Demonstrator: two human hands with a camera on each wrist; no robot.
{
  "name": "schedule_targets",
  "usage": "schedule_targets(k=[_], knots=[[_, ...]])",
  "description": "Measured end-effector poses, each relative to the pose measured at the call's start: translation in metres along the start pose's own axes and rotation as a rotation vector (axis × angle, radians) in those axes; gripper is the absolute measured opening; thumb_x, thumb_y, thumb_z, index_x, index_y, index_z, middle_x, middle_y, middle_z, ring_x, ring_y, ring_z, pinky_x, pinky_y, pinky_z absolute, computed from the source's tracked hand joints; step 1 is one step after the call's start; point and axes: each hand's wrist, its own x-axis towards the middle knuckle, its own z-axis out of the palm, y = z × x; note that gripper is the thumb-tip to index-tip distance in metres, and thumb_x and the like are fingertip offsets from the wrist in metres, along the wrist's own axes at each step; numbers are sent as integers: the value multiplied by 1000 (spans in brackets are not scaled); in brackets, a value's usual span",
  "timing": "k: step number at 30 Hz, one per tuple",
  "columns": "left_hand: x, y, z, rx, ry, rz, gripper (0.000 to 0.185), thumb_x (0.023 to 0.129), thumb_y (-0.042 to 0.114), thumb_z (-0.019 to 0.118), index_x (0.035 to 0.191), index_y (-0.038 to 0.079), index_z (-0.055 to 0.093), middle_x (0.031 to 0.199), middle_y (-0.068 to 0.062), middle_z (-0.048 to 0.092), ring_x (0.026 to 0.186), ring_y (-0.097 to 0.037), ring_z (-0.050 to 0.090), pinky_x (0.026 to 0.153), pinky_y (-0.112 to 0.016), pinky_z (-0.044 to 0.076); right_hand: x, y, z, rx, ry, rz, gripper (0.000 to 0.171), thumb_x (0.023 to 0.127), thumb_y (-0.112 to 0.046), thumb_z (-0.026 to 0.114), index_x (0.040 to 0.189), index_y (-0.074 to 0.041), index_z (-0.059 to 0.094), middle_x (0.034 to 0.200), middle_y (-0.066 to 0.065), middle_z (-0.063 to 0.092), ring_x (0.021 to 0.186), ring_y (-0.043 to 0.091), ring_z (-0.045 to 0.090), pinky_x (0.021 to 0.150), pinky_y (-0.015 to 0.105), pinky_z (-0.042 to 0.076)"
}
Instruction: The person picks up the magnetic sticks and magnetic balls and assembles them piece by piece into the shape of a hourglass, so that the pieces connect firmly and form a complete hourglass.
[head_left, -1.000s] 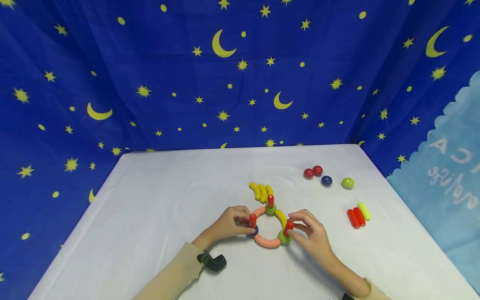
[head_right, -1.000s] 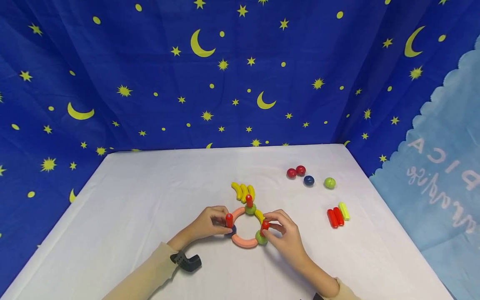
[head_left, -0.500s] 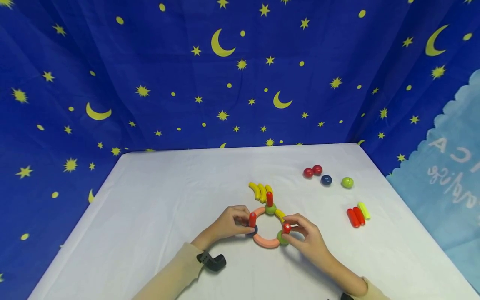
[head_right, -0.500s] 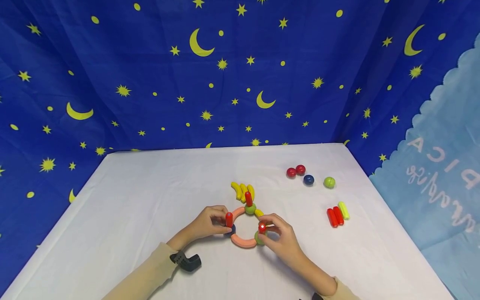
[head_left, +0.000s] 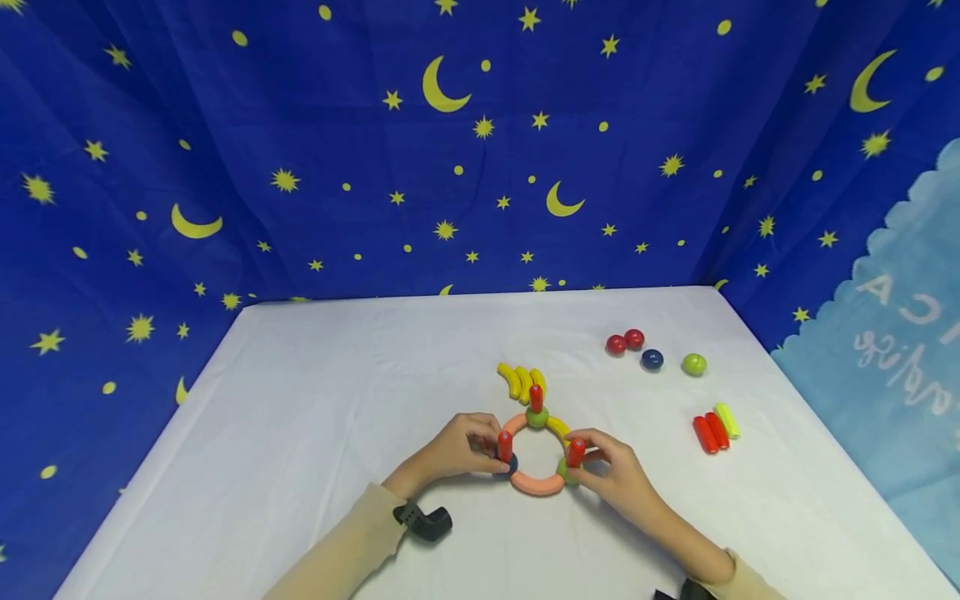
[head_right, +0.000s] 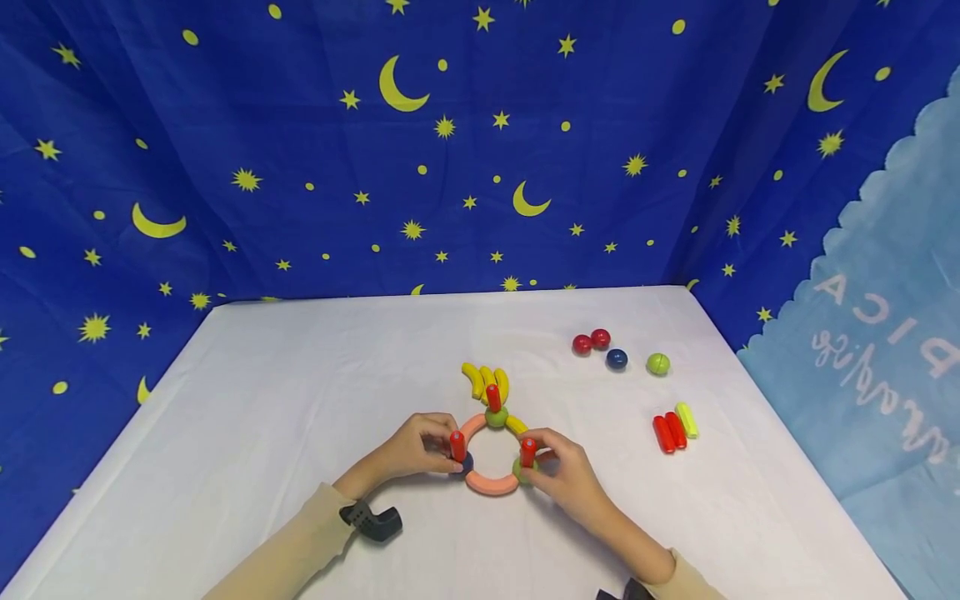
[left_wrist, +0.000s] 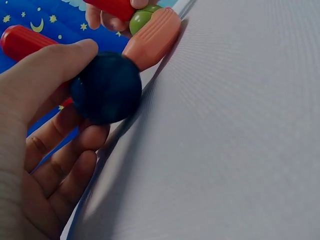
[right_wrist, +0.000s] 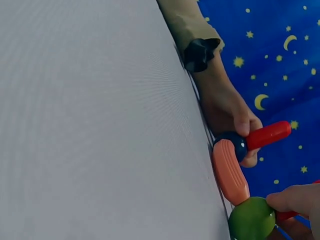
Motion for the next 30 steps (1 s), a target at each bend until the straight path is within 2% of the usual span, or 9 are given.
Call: schedule_targets(k=[5,7,11,17,22,30], knots=[[-1,-20,3,-61,-29,-34,19,72,-4,78,89,-8,71,86,-22,64,69,-18,62,62,-26,56,1,3,-2,-7,15,23,39,74,4,74,111,1,63,101,13,68,97,-9,56,80,20,54],[-1,-27,4,-55,-39,-28,19,72,-4,78,90,-8,71,87,-22,64,69,-14,61,62,-26,56,2,3,-3,10,20,25,38,74,6,73,111,2,62,102,14,67,98,-9,56,82,19,54],[-2,-33,3,-59,-60,-7,18,75,-1,77,91,-7,72,87,-21,65,71,-3,59,62,-25,55,3,5,-3,49,29,15,35,76,8,71,110,6,61,102,15,66,99,-9,56,84,18,53],[-2,-33,3,-88,-67,7,15,79,1,73,93,-5,71,87,-20,66,73,1,58,63,-24,55,3,6,-5,35,42,47,34,77,6,71,110,4,62,102,13,66,98,-8,56,83,19,54],[-1,-31,4,-74,-53,10,13,80,1,72,92,-4,71,89,-21,67,75,1,57,65,-23,55,3,6,-12,-5,82,34,38,76,14,66,112,2,62,102,15,68,95,-8,57,78,24,56],[-2,-30,2,-48,-40,5,12,80,0,72,92,-4,71,88,-20,67,75,0,57,66,-24,55,19,16,-38,-63,184,29,28,85,6,63,113,4,62,101,18,69,91,2,62,78,12,50]])
